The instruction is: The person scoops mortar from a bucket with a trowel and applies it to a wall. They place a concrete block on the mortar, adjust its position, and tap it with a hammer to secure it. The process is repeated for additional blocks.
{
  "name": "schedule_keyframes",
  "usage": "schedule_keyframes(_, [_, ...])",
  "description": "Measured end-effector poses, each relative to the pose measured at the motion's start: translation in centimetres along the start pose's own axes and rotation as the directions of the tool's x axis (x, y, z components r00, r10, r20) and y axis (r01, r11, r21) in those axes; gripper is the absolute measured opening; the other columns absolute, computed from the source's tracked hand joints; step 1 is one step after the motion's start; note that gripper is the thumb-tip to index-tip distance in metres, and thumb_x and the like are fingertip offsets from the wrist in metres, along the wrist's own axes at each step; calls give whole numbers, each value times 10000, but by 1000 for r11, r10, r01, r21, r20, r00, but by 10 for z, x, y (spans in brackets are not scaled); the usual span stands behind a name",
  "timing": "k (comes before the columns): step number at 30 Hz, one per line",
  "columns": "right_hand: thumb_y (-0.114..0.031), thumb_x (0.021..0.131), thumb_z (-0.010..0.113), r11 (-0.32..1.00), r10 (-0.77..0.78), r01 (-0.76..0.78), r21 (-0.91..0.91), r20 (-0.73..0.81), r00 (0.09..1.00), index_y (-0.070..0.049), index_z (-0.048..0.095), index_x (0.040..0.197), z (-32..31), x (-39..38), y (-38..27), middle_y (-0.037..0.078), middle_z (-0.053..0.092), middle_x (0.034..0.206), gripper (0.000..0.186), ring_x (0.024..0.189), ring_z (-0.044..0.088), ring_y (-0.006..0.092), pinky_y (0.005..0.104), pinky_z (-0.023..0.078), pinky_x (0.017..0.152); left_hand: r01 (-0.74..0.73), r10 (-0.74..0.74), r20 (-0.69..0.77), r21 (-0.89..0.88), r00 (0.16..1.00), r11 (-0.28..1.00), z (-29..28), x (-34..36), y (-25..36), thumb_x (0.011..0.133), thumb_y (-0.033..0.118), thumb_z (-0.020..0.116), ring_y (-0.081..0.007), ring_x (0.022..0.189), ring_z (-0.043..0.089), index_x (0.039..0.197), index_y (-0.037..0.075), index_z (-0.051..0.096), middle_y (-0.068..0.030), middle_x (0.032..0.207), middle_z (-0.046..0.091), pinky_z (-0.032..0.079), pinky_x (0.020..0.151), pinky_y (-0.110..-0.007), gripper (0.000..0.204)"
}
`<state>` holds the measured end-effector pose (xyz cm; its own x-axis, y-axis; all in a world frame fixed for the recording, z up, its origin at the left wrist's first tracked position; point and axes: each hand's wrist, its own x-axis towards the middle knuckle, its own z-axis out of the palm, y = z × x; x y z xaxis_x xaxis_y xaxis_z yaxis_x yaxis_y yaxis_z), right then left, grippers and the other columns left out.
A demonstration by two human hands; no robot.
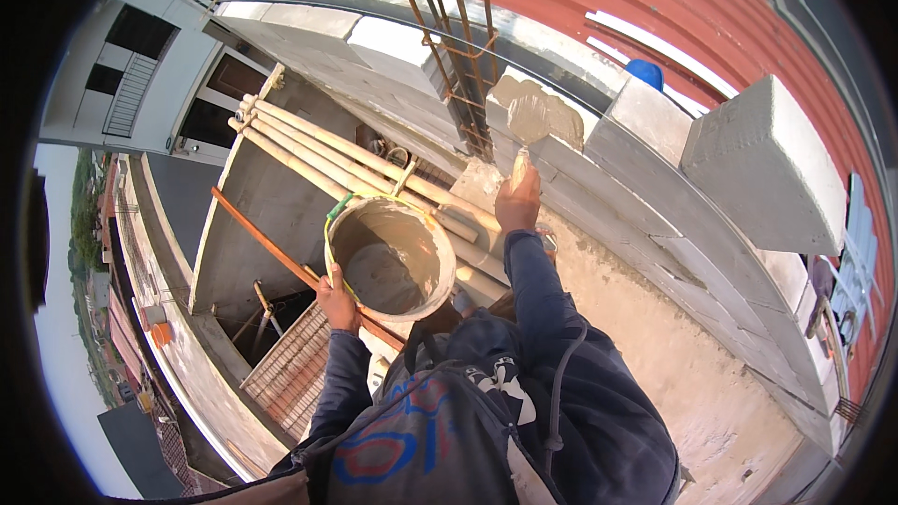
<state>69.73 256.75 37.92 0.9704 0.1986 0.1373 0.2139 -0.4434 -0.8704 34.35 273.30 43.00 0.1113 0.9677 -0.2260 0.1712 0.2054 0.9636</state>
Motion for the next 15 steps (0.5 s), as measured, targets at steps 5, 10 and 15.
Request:
schedule_keyframes(5, [-121,938,646,988,7,44,-146,329,944,-33,477,1456,-2,8,17,307,589,1366,552,1264,578,495,511,500,1042,11,-11,-10,25,1000,1000,15,-10,3,1045,328,725,-26,554,381,802,136,542,83,662,457,313,493,-243,359])
schedule_keyframes(10, [-169,921,675,970,11,132,-203,580,815,-50,485,1459,-79,-55,32,302,604,1353,583,1238,602,500,522,508,1035,133,-134,43,18,990,991,67,-29,44,949,169,833,-24,628,420,888,99,612,90,736,502,326,567,-228,240])
schedule_keyframes(15, [-313,884,697,969,-43,207,-133,736,675,-121,551,1401,-138,-87,10,328,613,1274,571,1197,512,586,626,327,1113,63,-58,240,-14,969,998,106,-19,36,938,142,840,-20,630,408,834,124,580,93,745,523,318,570,-230,281])
